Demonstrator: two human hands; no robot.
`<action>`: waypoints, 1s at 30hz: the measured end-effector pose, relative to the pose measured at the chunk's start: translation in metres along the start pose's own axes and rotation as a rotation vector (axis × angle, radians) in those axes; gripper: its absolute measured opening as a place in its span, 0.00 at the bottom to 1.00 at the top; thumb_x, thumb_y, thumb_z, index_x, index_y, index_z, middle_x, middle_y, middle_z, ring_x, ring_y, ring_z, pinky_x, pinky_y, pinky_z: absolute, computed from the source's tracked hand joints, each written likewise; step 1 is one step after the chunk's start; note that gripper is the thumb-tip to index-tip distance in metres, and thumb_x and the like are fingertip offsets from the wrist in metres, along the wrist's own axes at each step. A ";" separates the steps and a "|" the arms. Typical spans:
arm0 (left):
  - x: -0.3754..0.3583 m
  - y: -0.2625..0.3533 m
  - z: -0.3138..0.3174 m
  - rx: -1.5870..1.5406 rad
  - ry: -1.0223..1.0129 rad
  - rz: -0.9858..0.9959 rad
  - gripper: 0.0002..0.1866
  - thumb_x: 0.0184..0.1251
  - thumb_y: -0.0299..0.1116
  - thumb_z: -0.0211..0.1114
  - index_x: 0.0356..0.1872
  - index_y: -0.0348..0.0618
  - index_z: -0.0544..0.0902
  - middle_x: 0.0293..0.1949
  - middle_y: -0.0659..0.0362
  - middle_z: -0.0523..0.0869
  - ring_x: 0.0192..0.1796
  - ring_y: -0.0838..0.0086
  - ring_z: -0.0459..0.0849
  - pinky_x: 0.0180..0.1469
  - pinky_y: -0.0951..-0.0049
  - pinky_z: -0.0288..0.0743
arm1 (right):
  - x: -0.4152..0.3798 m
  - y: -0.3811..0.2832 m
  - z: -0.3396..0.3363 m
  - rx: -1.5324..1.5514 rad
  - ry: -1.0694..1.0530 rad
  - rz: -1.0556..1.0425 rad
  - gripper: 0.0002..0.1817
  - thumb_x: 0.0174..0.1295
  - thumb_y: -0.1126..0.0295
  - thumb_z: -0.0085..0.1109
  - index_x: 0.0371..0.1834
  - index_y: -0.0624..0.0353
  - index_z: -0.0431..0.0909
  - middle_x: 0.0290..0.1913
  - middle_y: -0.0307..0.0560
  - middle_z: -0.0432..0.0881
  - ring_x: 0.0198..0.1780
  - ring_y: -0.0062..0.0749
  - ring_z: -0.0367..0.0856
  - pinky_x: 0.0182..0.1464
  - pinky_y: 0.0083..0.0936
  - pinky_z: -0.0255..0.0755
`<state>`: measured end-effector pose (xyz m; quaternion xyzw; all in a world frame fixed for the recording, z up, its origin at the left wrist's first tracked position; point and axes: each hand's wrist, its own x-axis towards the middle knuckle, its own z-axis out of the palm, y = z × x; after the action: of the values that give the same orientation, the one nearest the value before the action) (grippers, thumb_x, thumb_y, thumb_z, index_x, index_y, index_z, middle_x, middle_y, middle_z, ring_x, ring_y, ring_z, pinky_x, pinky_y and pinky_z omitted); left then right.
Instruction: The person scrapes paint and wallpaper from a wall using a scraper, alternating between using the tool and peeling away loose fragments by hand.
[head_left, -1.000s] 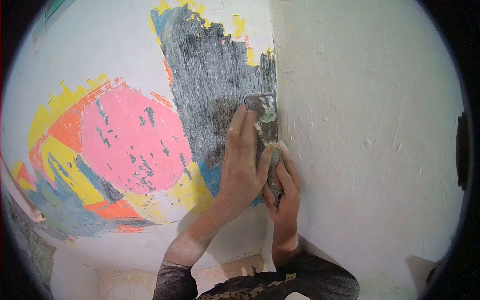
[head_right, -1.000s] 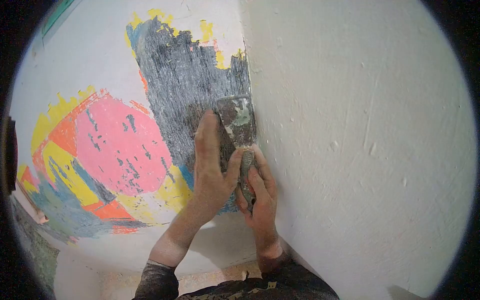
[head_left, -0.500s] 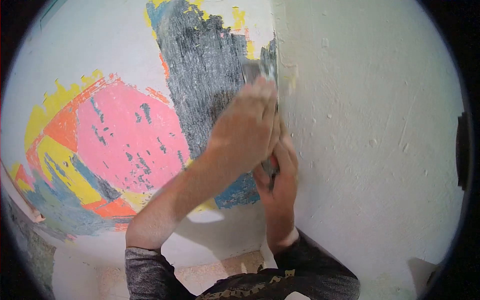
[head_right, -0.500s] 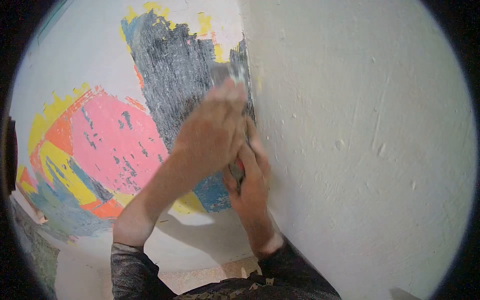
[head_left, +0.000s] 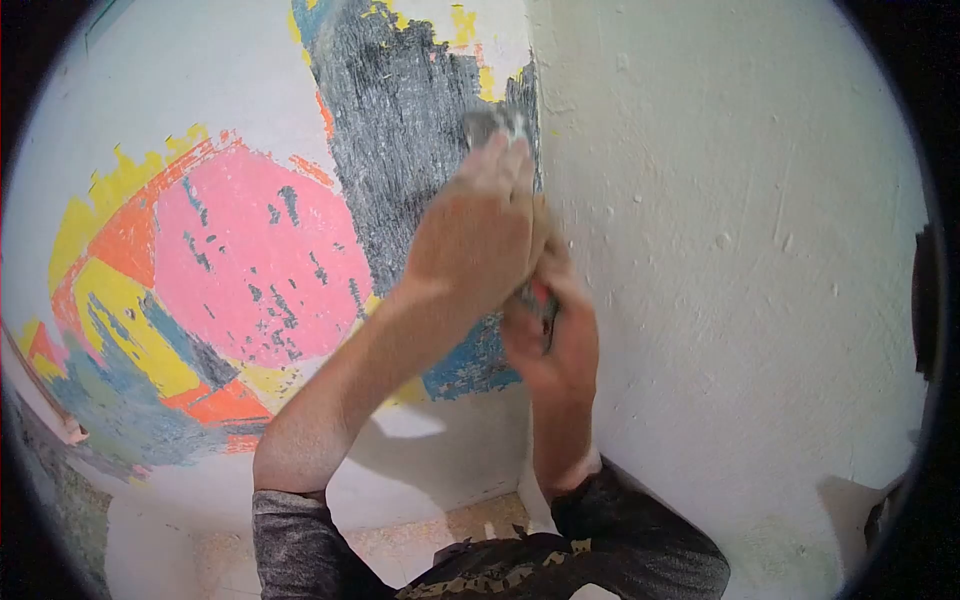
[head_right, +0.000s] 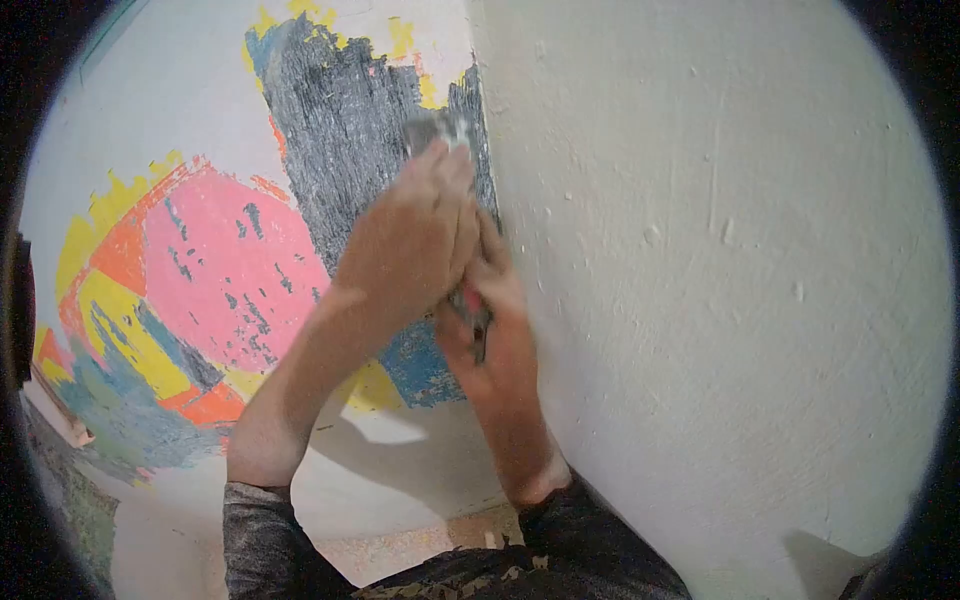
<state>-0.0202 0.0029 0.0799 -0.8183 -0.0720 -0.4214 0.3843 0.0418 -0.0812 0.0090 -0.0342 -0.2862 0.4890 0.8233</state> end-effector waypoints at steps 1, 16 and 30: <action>0.011 -0.005 -0.005 0.001 0.028 0.003 0.21 0.58 0.33 0.55 0.46 0.23 0.77 0.50 0.41 0.79 0.57 0.53 0.76 0.59 0.65 0.71 | 0.009 -0.004 0.003 -0.003 0.002 -0.001 0.18 0.67 0.71 0.44 0.60 0.61 0.65 0.32 0.41 0.77 0.15 0.13 0.66 0.09 0.12 0.59; 0.023 -0.012 -0.023 0.030 -0.030 0.137 0.14 0.58 0.31 0.57 0.38 0.28 0.78 0.50 0.43 0.79 0.54 0.56 0.79 0.56 0.68 0.74 | 0.021 -0.006 0.007 0.135 -0.169 0.031 0.07 0.67 0.73 0.45 0.46 0.60 0.69 0.28 0.38 0.72 0.15 0.17 0.65 0.11 0.10 0.60; -0.208 0.151 0.009 -0.914 -0.059 -0.953 0.20 0.70 0.27 0.51 0.62 0.34 0.69 0.58 0.48 0.77 0.58 0.59 0.78 0.57 0.65 0.73 | -0.088 0.042 -0.105 -0.801 0.207 0.002 0.25 0.67 0.69 0.49 0.67 0.60 0.62 0.25 0.37 0.73 0.17 0.13 0.65 0.16 0.14 0.58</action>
<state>-0.0799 -0.0534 -0.1642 -0.7887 -0.2508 -0.5108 -0.2324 0.0302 -0.1082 -0.1314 -0.4010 -0.3694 0.3337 0.7690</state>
